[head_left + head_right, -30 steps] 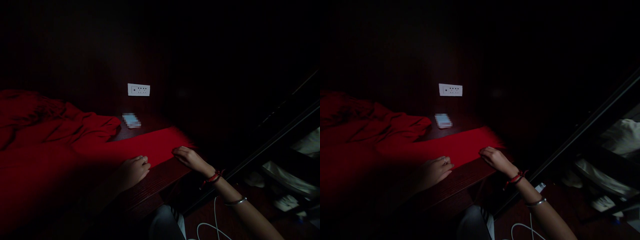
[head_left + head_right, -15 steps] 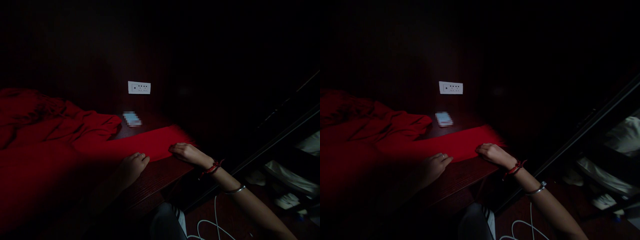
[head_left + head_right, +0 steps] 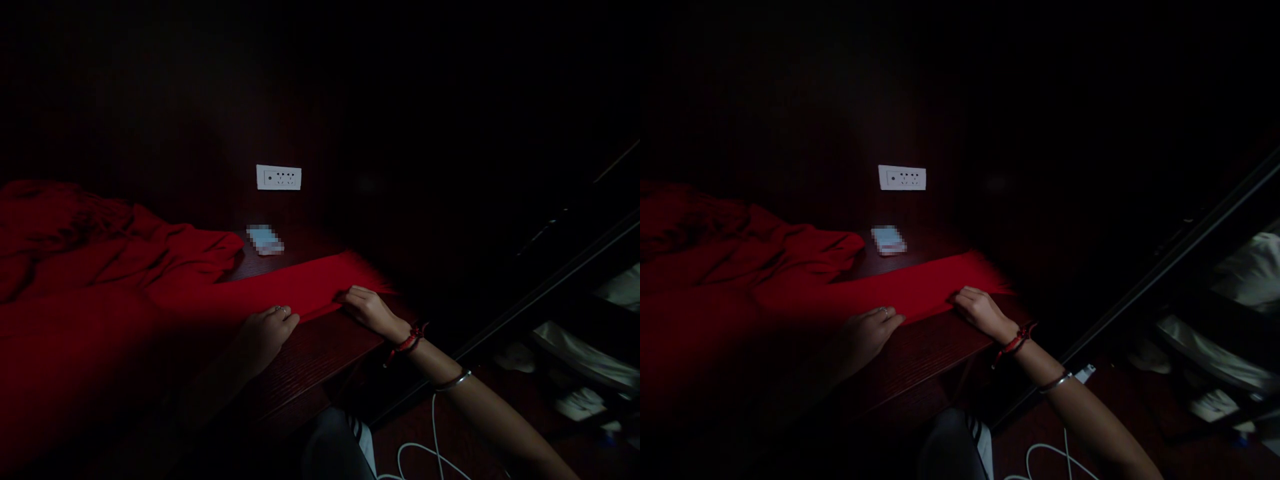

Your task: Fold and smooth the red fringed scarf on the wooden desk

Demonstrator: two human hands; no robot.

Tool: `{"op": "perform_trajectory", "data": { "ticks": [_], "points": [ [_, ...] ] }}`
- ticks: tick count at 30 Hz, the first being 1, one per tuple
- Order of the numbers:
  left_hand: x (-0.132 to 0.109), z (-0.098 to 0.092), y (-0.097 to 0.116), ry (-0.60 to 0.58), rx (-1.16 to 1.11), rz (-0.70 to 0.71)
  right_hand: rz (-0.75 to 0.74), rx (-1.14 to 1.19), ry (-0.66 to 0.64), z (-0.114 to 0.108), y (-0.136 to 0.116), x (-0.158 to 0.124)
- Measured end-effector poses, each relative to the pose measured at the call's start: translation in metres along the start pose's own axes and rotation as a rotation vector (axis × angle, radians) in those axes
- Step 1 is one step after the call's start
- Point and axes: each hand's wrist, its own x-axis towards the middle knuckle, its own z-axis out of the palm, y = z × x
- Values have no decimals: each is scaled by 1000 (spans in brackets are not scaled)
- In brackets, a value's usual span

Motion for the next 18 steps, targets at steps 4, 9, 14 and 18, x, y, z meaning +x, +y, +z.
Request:
{"op": "perform_trajectory", "data": {
  "ticks": [4,9,14,18],
  "points": [
    [0,2,1,9,13,-16,40,0,33,1,0,2],
    [0,6,0,-1,-10,26,-13,-23,-67,-5,-1,-1],
    [-1,2,-2,6,-1,86,-51,-98,-111,-12,-1,-10],
    [-2,-3,-1,-5,30,117,-39,-87,-103,-12,0,-13]
  ]
}}
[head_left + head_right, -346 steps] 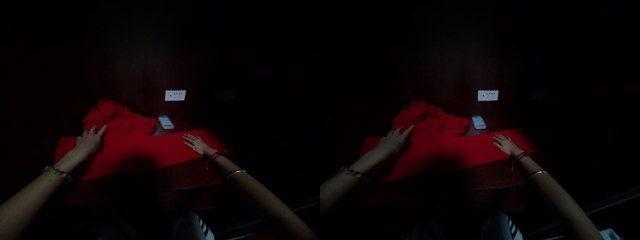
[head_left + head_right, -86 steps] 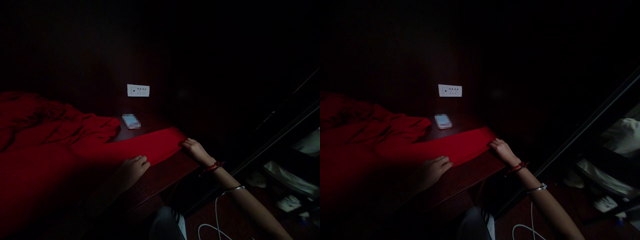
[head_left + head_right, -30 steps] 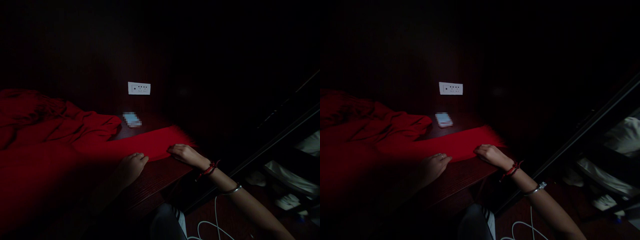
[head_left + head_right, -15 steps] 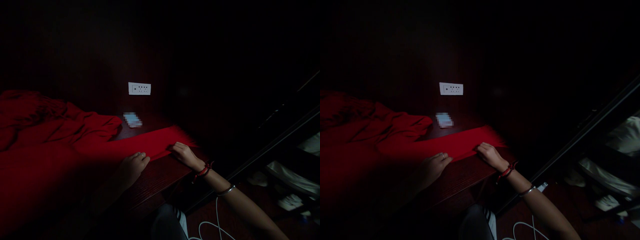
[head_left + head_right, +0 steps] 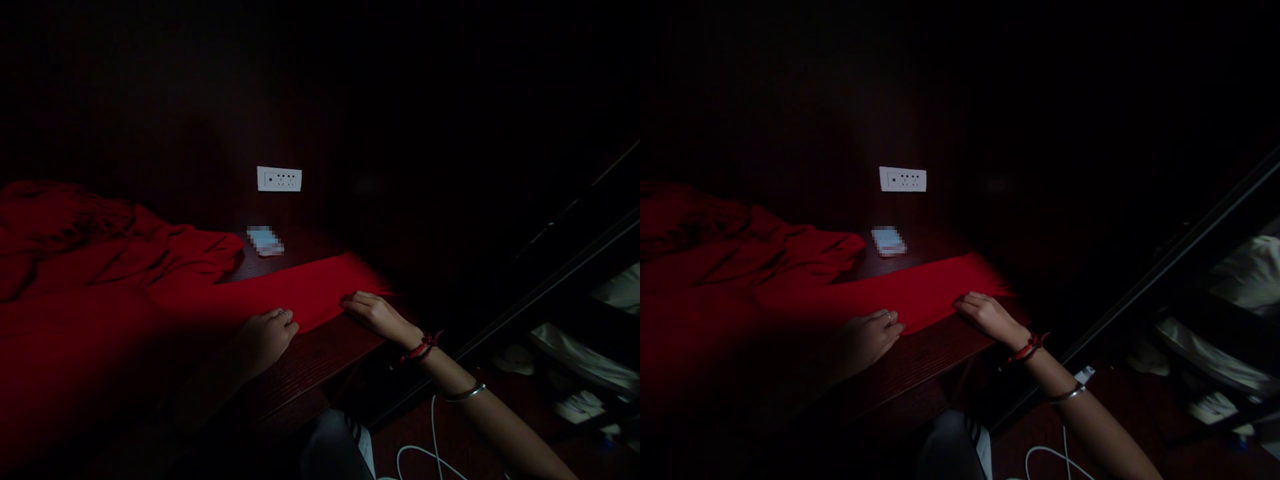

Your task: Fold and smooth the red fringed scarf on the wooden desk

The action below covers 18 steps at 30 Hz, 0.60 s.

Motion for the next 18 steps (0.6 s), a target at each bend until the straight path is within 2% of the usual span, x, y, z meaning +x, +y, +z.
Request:
{"op": "perform_trajectory", "data": {
  "ticks": [4,14,18],
  "points": [
    [0,-1,0,7,1,17,41,-45,14,2,4,-2],
    [-1,1,-3,-16,-49,26,26,-117,13,-3,13,-6],
    [-3,8,-6,18,-133,15,31,-12,-18,-5,13,-10]
  ]
}}
